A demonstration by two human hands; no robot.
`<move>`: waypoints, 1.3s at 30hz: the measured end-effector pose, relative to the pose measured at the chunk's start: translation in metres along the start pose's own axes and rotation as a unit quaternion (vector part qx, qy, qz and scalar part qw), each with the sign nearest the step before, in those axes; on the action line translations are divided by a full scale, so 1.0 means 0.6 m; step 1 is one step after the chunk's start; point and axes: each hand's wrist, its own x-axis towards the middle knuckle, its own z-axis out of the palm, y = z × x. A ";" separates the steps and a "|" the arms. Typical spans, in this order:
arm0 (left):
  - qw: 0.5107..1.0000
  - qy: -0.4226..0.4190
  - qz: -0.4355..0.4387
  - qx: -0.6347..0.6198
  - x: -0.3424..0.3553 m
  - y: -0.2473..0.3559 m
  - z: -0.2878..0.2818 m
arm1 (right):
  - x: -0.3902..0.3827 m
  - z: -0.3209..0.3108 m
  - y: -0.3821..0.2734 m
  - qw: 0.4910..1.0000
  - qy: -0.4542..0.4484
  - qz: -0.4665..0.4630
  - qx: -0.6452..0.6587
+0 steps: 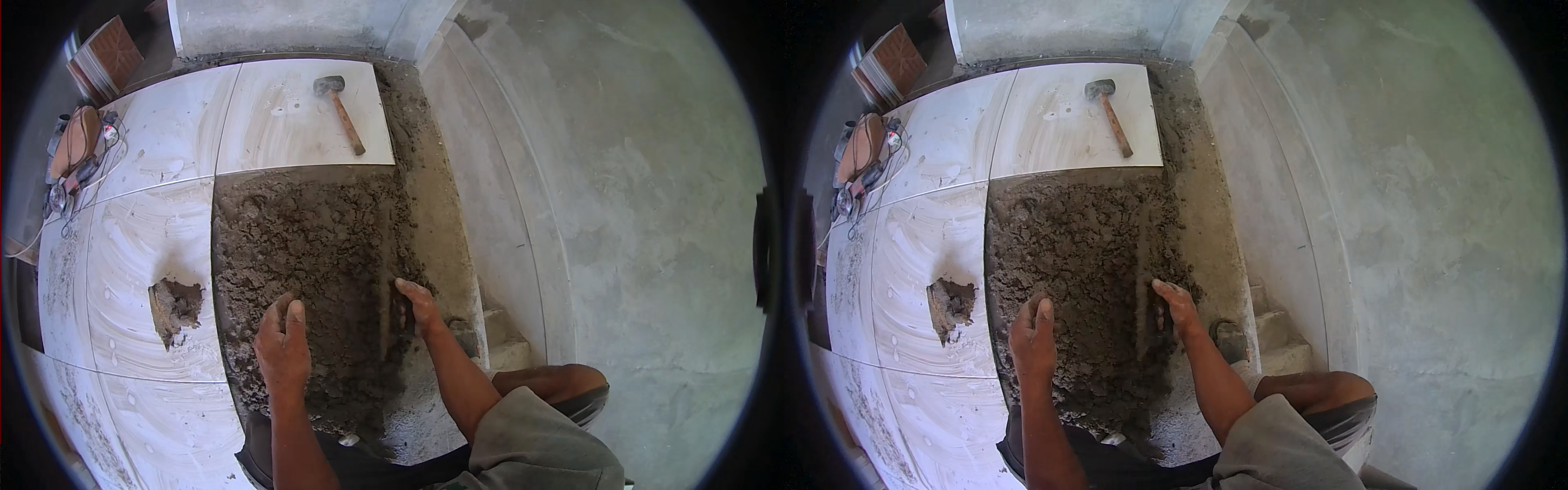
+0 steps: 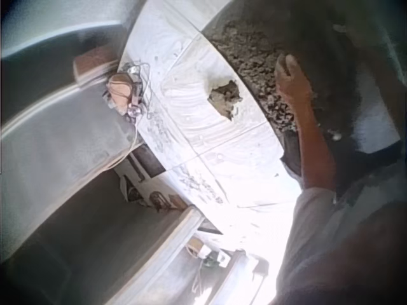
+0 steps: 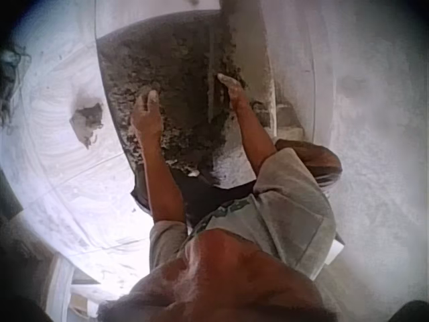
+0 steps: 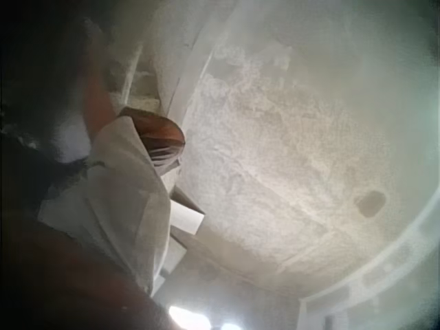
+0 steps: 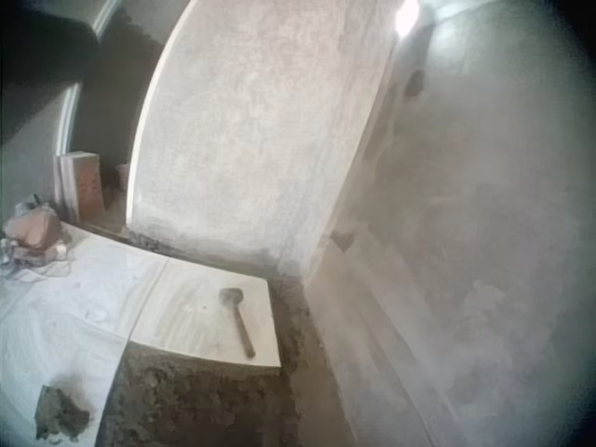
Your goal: Smoothing a layer of mortar on the floor using a trowel in preparation for tiling.
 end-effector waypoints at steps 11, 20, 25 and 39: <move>0.997 -0.035 -0.068 0.002 0.010 0.012 0.016 | -0.009 0.024 -0.035 0.993 -0.051 0.021 0.103; 0.999 -0.034 -0.039 0.012 0.021 -0.012 0.027 | -0.075 -0.088 -0.188 0.973 0.072 -0.177 0.126; 0.997 -0.053 -0.011 0.062 0.008 -0.012 0.032 | 0.009 -0.121 -0.098 0.850 0.320 -0.338 -0.247; 0.993 -0.071 -0.011 0.089 0.003 -0.006 0.045 | 0.051 -0.124 0.069 0.828 0.280 -0.192 -0.446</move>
